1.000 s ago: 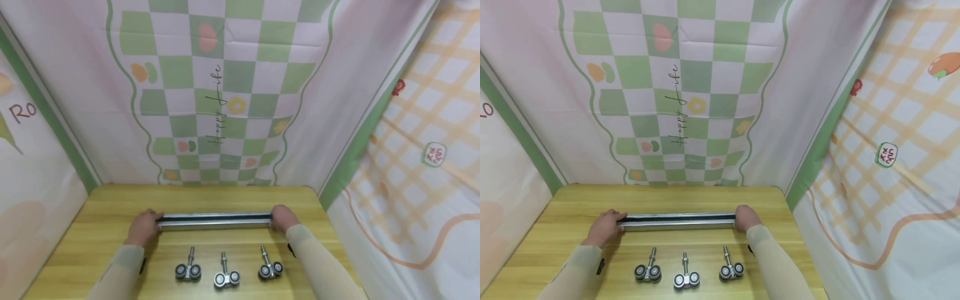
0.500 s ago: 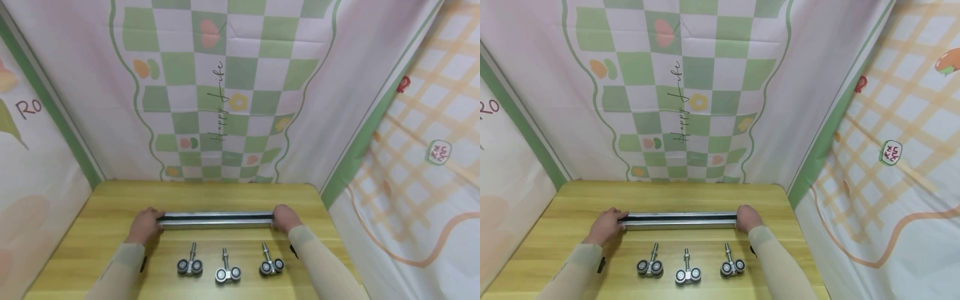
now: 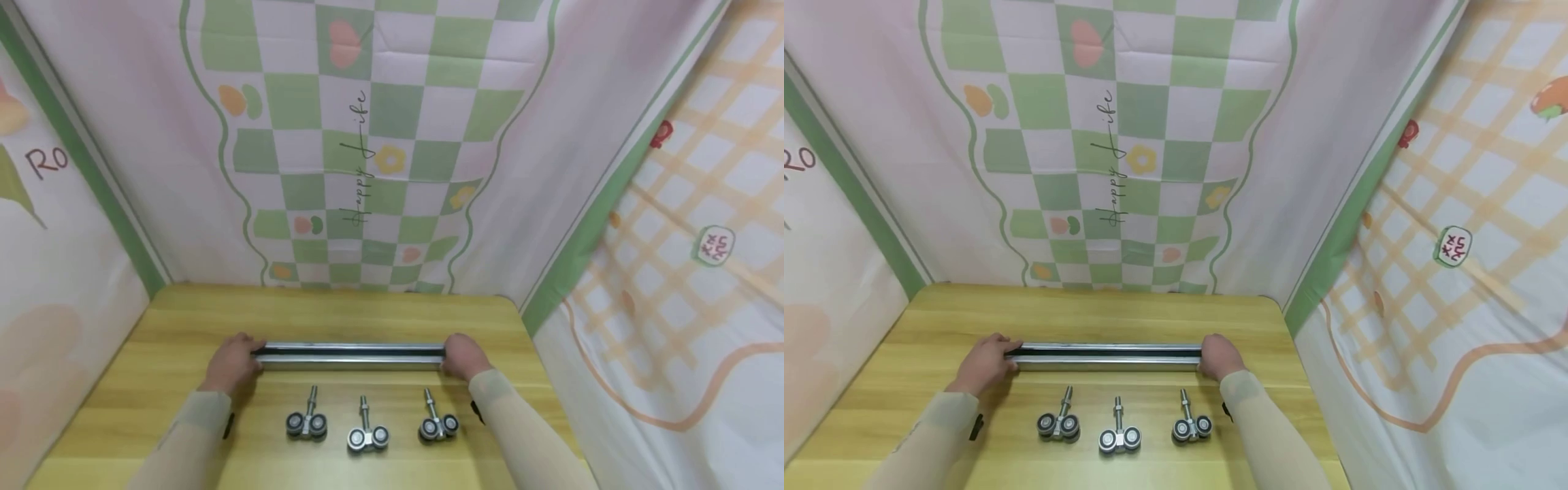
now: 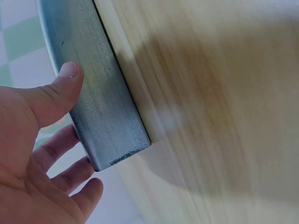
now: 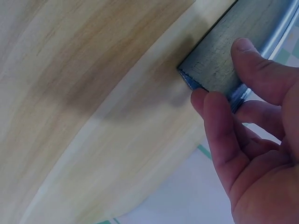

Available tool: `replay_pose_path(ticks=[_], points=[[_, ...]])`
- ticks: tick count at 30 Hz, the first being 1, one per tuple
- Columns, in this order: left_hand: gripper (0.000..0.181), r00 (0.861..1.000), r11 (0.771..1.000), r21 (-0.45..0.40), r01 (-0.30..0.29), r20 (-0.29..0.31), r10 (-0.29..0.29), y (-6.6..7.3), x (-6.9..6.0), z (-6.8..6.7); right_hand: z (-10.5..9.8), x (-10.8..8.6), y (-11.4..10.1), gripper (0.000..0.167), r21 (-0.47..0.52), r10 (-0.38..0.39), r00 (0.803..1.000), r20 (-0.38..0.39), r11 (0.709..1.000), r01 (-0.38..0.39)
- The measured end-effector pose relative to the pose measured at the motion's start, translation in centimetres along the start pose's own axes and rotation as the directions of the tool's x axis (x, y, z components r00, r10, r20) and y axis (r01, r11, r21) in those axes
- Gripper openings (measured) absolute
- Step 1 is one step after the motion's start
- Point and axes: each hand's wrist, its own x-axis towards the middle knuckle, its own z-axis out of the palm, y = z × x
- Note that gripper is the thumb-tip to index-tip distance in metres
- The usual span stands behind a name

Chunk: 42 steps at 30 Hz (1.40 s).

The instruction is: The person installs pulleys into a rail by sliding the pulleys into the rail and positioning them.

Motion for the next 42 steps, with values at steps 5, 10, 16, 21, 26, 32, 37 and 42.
replay_pose_path(ticks=[5, 10, 16, 21, 26, 32, 37, 42], points=[[0.056, 1.0, 1.0, -0.019, 0.02, -0.005, -0.02, 0.0, 0.0, -0.5, 0.2, 0.5, 0.1, 0.024, -0.021, -0.024, 0.999, -0.025, 1.0, 0.023], [0.057, 1.0, 0.999, -0.044, 0.017, -0.011, -0.017, -0.2, -0.2, 0.0, 0.3, 0.3, 0.3, 0.026, -0.034, -0.055, 0.998, -0.027, 0.998, 0.054], [0.058, 1.0, 0.999, -0.05, 0.02, -0.016, -0.021, -0.1, -0.4, 0.7, 0.2, 0.3, 0.6, 0.027, -0.038, -0.061, 0.998, -0.021, 0.998, 0.06], [0.058, 1.0, 0.998, -0.054, 0.027, -0.006, -0.027, -0.2, -0.3, 0.8, 0.3, 0.4, 0.6, 0.025, -0.027, -0.037, 0.999, -0.001, 0.999, 0.037], [0.057, 1.0, 0.998, -0.058, 0.016, -0.018, -0.017, -0.5, -0.3, 0.7, 0.4, 0.3, 0.5, 0.025, -0.006, -0.052, 0.998, -0.026, 0.999, 0.052], [0.056, 1.0, 0.998, -0.062, -0.007, -0.03, 0.005, -0.9, -0.5, 0.8, 1.2, -0.3, 1.3, 0.021, 0.06, -0.117, 0.987, -0.106, 0.991, 0.124], [0.054, 0.999, 0.998, -0.066, -0.022, -0.034, 0.019, -0.9, -0.5, 0.8, 1.7, -1.1, 2.0, 0.043, 0.15, -0.109, 0.984, -0.139, 0.98, 0.13], [0.054, 1.0, 0.988, -0.153, 0.0, 0.001, 0.0, -1.3, -0.3, 0.5, 1.5, -2.0, 2.3, 0.058, 0.232, -0.091, 0.987, -0.134, 0.965, 0.12]])
